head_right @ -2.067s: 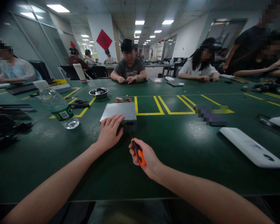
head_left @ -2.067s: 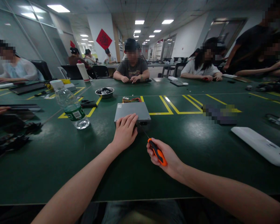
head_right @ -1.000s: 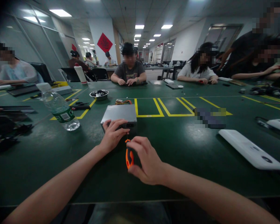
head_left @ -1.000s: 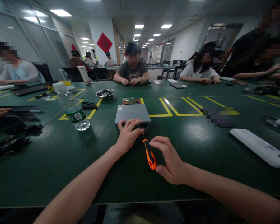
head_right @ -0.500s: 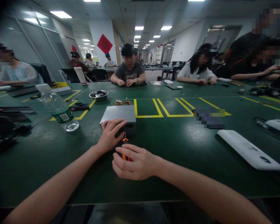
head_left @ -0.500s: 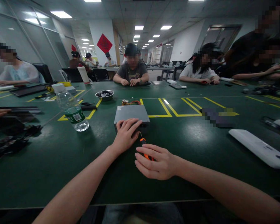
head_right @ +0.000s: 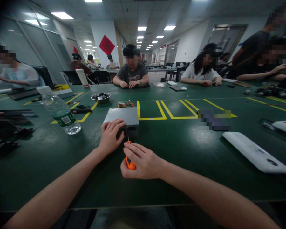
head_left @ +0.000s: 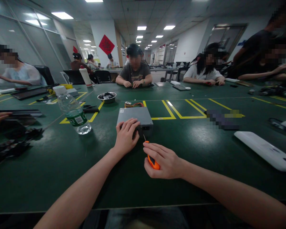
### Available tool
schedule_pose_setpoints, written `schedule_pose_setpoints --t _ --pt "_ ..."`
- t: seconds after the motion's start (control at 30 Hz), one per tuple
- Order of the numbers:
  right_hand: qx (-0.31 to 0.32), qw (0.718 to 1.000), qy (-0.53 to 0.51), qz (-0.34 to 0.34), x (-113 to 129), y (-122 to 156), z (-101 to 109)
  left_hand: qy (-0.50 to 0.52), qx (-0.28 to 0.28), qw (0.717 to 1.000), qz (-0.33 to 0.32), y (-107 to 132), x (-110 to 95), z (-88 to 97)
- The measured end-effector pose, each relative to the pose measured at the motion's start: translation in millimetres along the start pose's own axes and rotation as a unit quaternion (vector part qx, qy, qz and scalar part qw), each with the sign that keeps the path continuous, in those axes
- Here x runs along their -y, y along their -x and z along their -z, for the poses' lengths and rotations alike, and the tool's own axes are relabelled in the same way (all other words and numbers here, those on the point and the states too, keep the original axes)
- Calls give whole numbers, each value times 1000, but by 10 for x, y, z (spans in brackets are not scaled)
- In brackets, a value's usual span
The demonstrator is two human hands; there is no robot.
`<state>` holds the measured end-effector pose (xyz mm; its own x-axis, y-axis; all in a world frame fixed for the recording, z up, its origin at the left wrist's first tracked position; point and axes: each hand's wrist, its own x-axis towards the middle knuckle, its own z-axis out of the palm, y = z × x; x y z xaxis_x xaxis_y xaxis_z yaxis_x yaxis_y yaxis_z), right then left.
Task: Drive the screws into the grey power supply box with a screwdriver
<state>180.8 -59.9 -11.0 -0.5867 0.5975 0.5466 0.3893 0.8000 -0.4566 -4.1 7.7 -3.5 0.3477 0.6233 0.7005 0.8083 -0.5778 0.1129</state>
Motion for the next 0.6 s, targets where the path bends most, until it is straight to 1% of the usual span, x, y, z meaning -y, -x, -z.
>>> schedule_pose_setpoints --t 0.1,0.2,0.3,0.37,0.43,0.5,0.6 --pt "-14 999 -33 -32 53 -20 -13 1 2 1000 0 -1 7 -4" --pt "3 1000 1 -28 73 -17 10 1 -1 1000 2 -3 10 -10" --pt "21 998 58 6 61 -6 76 -2 -1 1000 5 -3 12 -19" --pt "24 994 98 50 68 -5 122 -3 0 1000 6 -3 13 -24" --pt "20 984 152 92 109 -9 151 -3 -1 1000 5 -2 13 -27" --pt "2 967 222 122 185 -13 158 -1 -1 1000 4 -3 9 -24" --pt "-47 928 336 152 334 -14 147 4 3 1000 3 -4 -1 -6"
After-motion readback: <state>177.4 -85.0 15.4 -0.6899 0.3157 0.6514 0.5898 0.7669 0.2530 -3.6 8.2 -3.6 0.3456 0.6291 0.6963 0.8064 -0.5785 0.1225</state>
